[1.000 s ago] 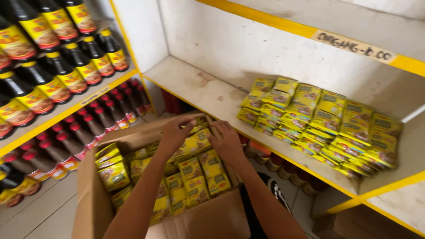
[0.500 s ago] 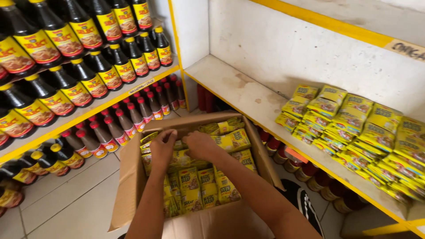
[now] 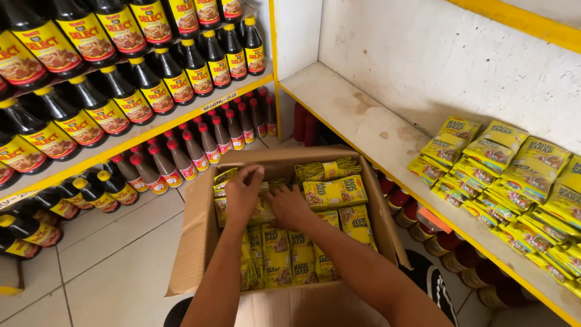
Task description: The person sits on the floor and takes yellow packets of Magic Sarap from a cardboard box, arranging them in neat rows on a yellow shelf. The person repeatedly picks up packets and places them on the shelf next to existing stacks.
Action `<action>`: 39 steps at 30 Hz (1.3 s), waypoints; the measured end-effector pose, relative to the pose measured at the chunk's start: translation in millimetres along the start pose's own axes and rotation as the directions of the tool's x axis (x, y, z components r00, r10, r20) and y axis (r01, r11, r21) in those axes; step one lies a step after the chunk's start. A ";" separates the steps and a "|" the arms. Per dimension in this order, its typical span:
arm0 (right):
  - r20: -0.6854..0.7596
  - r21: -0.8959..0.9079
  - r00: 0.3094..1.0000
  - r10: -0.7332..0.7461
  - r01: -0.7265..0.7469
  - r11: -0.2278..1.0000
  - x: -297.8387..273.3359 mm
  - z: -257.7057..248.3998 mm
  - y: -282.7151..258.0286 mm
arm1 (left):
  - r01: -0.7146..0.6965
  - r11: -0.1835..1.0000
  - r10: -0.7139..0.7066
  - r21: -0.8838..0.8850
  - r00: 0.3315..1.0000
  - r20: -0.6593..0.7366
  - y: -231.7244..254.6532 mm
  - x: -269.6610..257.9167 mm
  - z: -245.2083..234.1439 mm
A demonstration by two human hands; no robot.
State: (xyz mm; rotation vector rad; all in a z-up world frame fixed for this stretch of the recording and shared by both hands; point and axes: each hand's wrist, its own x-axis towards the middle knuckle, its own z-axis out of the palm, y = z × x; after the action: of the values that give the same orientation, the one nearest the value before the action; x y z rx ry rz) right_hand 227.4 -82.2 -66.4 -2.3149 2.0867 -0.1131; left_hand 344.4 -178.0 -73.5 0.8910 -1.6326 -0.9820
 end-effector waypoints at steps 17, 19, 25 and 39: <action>-0.650 -0.045 0.739 -0.179 0.198 0.979 -21.8 -69.9 15.5 | 0.679 0.615 -0.450 -0.402 0.720 0.528 49.7 -1.8 -30.7; -0.688 -0.059 0.710 -0.155 0.157 0.986 -20.1 -68.9 21.5 | 0.630 0.670 -0.370 -0.392 0.742 0.559 42.6 -2.3 -26.7; -0.531 0.800 0.645 0.549 0.170 0.575 6.5 -38.6 57.0 | 0.580 0.562 -0.436 -0.590 0.814 0.384 42.9 -0.6 -25.2; -0.140 0.904 0.858 0.494 0.315 -0.291 2.7 -40.5 56.0 | 0.573 0.764 -0.387 -0.297 0.775 0.500 72.0 -11.0 -17.6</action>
State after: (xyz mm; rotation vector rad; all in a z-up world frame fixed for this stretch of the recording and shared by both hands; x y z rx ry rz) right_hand 169.3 -89.5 -29.5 -0.8125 0.9876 -1.8465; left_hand 357.3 -142.5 -8.8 0.8491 -1.4270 -1.9439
